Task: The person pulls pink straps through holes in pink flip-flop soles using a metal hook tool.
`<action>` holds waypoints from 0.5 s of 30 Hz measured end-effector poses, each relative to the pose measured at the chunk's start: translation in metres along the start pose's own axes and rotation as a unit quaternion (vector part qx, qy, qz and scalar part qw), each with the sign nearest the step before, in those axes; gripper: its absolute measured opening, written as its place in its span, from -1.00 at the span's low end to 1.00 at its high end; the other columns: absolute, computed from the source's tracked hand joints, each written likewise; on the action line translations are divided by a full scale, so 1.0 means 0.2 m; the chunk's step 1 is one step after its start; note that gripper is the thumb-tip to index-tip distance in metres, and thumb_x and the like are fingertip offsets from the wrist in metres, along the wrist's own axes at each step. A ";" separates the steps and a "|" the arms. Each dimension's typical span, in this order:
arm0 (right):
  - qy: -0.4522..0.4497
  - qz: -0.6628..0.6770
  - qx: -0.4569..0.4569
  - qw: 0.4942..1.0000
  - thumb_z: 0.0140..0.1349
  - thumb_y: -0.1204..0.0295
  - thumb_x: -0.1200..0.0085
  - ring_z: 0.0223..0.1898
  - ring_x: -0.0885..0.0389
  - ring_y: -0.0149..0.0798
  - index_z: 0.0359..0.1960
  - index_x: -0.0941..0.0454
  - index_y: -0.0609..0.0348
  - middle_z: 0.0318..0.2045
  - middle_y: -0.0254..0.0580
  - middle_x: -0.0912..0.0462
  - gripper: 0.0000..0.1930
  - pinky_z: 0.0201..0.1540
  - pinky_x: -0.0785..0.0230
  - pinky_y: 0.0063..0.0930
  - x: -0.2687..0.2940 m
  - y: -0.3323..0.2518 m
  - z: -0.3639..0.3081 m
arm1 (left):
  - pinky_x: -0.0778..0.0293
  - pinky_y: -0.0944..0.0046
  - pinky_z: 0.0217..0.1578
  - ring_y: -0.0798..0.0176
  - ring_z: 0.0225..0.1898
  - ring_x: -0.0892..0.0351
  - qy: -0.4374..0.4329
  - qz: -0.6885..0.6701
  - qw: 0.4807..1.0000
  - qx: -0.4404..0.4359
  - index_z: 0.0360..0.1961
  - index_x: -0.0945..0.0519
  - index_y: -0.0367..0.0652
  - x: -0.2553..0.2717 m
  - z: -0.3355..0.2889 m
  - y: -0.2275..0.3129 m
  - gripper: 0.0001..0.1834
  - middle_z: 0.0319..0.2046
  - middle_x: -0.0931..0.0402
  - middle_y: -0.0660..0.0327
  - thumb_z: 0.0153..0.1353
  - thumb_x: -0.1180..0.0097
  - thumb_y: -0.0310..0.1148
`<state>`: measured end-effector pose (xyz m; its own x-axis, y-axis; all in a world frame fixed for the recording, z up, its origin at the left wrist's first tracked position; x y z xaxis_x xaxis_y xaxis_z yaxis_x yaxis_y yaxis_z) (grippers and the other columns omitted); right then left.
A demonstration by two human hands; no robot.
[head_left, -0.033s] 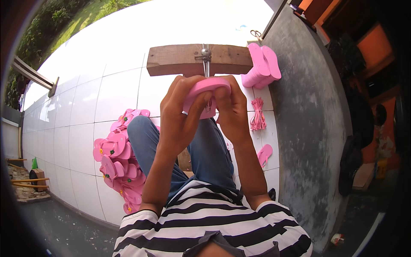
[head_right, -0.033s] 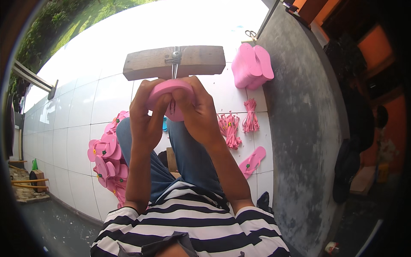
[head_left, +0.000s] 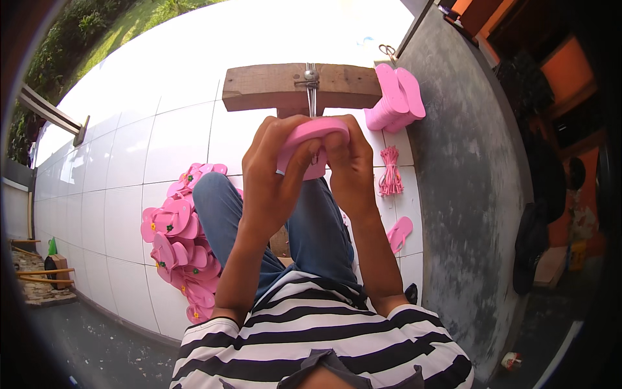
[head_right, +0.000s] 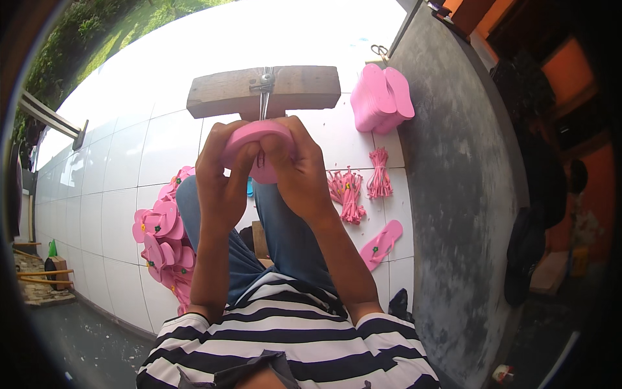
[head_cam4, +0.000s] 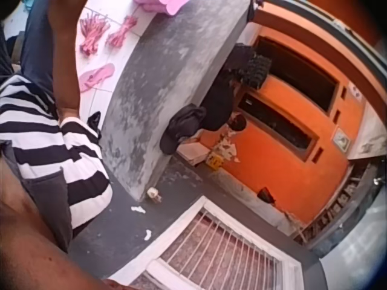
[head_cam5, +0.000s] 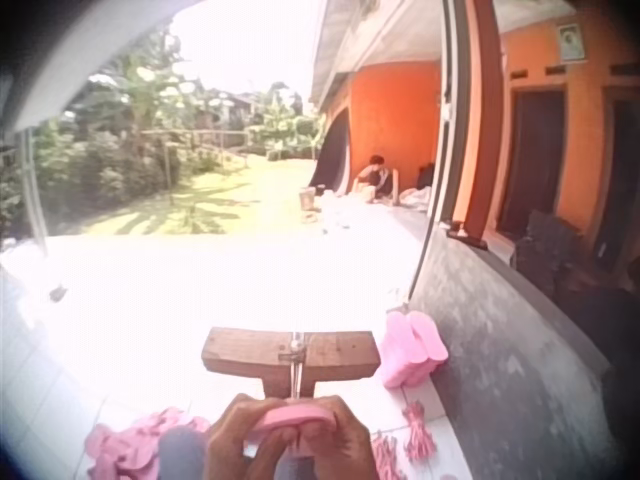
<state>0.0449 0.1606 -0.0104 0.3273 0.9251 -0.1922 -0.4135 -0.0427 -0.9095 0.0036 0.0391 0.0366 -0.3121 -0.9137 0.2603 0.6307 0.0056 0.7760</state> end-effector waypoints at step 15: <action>0.032 -0.338 -0.065 0.938 0.25 0.12 -0.22 -0.31 -0.55 -0.16 -0.15 -0.50 0.24 -0.36 -0.11 -0.53 -0.60 -0.22 -0.42 -0.37 0.13 -0.23 -0.56 | -0.50 0.33 -0.39 0.23 -0.38 -0.60 -0.078 0.028 0.991 0.104 -0.14 -0.59 -0.30 0.07 -0.45 0.03 -0.66 -0.37 -0.57 0.09 0.03 -0.38 -0.56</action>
<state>0.1673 0.1435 -0.0142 0.5298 0.7332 0.4262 0.0130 0.4955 -0.8685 0.0667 -0.0106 -0.0066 -0.3969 -0.8359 0.3792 0.4956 0.1526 0.8551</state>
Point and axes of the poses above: each hand's wrist, its own z-axis towards the middle knuckle, its own x-axis out of the back of the hand, y = z × x, the point moved 8 cm from there along z, towards the middle knuckle
